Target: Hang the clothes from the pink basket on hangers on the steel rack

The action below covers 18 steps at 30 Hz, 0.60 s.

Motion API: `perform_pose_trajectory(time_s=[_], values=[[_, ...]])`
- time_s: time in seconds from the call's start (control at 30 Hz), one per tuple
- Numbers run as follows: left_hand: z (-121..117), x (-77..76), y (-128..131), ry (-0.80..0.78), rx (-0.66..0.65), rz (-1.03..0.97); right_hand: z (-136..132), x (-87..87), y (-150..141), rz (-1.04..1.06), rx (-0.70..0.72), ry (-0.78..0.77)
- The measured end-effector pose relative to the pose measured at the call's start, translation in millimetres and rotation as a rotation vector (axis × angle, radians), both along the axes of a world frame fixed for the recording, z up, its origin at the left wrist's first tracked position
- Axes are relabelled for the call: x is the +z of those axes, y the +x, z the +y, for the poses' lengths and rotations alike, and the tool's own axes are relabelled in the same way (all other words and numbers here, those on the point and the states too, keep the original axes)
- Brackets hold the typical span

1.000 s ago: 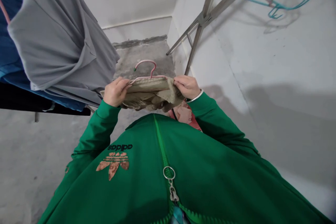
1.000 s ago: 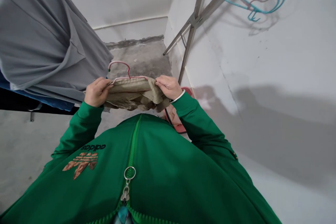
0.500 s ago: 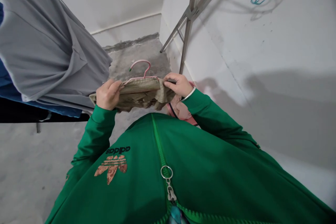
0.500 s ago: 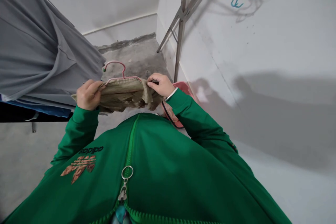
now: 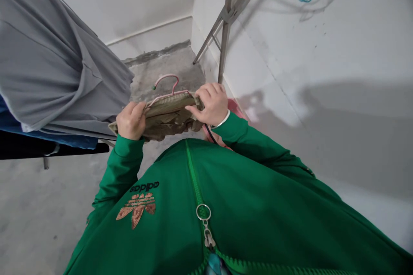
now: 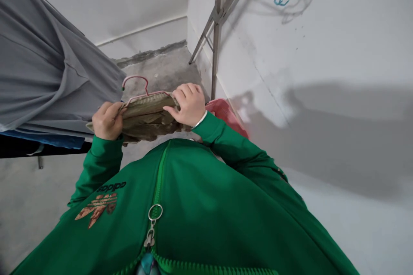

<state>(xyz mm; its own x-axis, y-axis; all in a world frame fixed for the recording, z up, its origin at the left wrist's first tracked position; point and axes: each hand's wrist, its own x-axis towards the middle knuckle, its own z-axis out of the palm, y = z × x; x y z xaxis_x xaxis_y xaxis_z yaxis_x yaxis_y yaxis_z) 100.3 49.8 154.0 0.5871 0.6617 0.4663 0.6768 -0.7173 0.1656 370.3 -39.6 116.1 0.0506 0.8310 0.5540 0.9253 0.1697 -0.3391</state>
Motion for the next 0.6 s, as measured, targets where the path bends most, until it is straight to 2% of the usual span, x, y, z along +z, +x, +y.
perform_pose_trajectory(time_s=[0.1, 0.2, 0.27, 0.4, 0.5, 0.6], values=[[-1, -2.6, 2, 0.034, 0.037, 0.008, 2, -10.2, -1, -0.056, -0.108, -0.035], [0, -6.4, 0, 0.047, 0.06, 0.005, -2, -14.4, 8, -0.077, -0.129, -0.023], [0, -8.6, -1, 0.048, 0.069, -0.002, -6, -13.5, 12, -0.091, -0.078, -0.012], [3, -10.5, -2, 0.016, 0.077, 0.002, -14, -10.2, 18, -0.021, 0.15, -0.017], [7, -11.3, -6, -0.01, 0.068, 0.011, -12, -12.0, 34, 0.106, 0.167, -0.014], [13, -13.5, -11, 0.03, 0.057, 0.001, -3, -22.1, 57, 0.108, 0.177, -0.121]])
